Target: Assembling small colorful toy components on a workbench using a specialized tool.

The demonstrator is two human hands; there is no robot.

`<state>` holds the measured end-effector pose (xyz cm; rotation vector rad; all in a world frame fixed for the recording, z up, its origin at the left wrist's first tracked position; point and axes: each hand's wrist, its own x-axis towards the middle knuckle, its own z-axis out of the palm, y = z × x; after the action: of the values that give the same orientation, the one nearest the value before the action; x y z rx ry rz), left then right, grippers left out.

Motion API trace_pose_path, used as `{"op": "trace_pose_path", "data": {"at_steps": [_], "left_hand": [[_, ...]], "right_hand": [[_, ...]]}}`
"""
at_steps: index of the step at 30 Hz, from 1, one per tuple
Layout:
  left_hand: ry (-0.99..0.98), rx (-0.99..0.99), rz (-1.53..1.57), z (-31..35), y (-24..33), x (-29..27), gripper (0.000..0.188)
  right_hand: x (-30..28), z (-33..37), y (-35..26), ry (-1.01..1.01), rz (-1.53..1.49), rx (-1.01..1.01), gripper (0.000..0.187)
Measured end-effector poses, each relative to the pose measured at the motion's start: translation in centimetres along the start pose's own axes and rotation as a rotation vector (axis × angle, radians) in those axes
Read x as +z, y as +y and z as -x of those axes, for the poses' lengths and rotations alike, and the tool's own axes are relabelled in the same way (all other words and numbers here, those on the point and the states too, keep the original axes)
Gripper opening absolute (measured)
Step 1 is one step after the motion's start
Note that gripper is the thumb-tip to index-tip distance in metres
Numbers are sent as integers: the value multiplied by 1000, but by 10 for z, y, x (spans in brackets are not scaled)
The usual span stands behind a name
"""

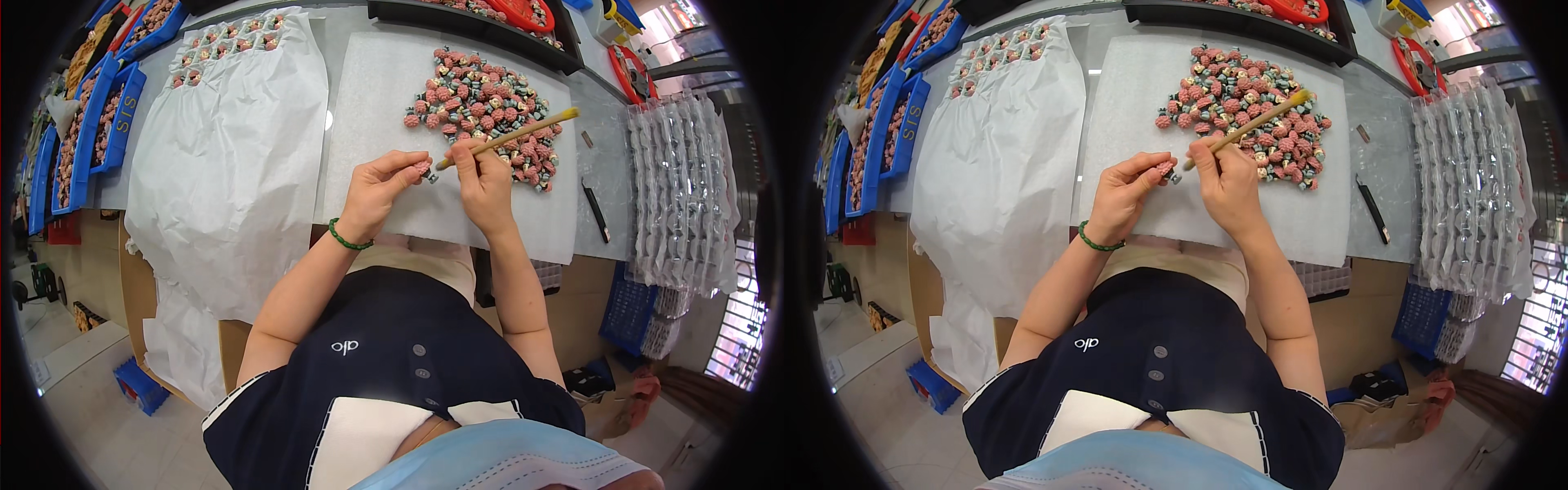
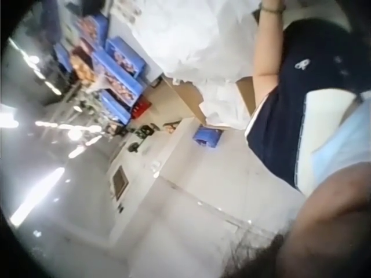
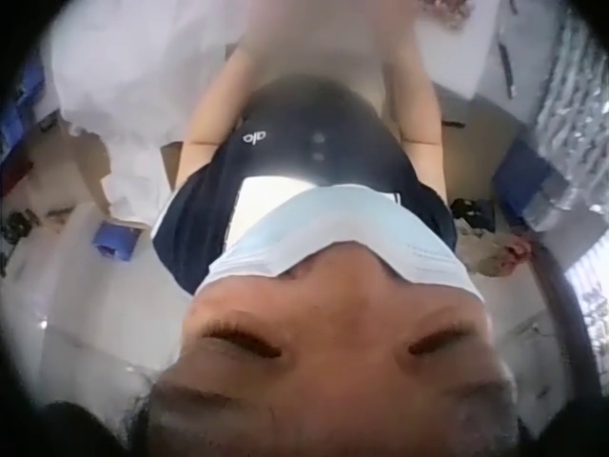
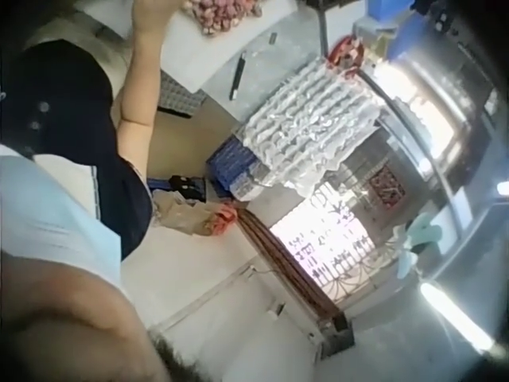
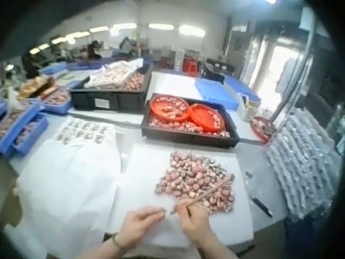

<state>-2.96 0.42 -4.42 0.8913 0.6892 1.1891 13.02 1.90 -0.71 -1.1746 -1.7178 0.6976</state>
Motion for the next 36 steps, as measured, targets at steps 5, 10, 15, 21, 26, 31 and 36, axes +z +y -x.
{"op": "trace_pose_path", "data": {"at_steps": [5,10,15,21,26,31,36], "left_hand": [[69,-47,152,6,7,2,24],[127,-103,449,7,15,-2,24],[163,-108,424,13,18,-2,21],[200,-65,364,21,22,2,19],[124,-59,319,21,18,3,24],[-38,-80,37,19,11,2,28],[61,-85,147,16,3,4,24]], "right_hand": [[4,-4,-1,76,-236,119,14],[13,-42,-5,-49,188,-300,19],[23,-65,-6,-365,440,-437,25],[19,-41,-24,-189,-66,-147,12],[16,-3,-32,-99,-581,190,20],[26,13,-22,-71,-591,285,21],[29,34,-16,123,-472,158,23]]}}
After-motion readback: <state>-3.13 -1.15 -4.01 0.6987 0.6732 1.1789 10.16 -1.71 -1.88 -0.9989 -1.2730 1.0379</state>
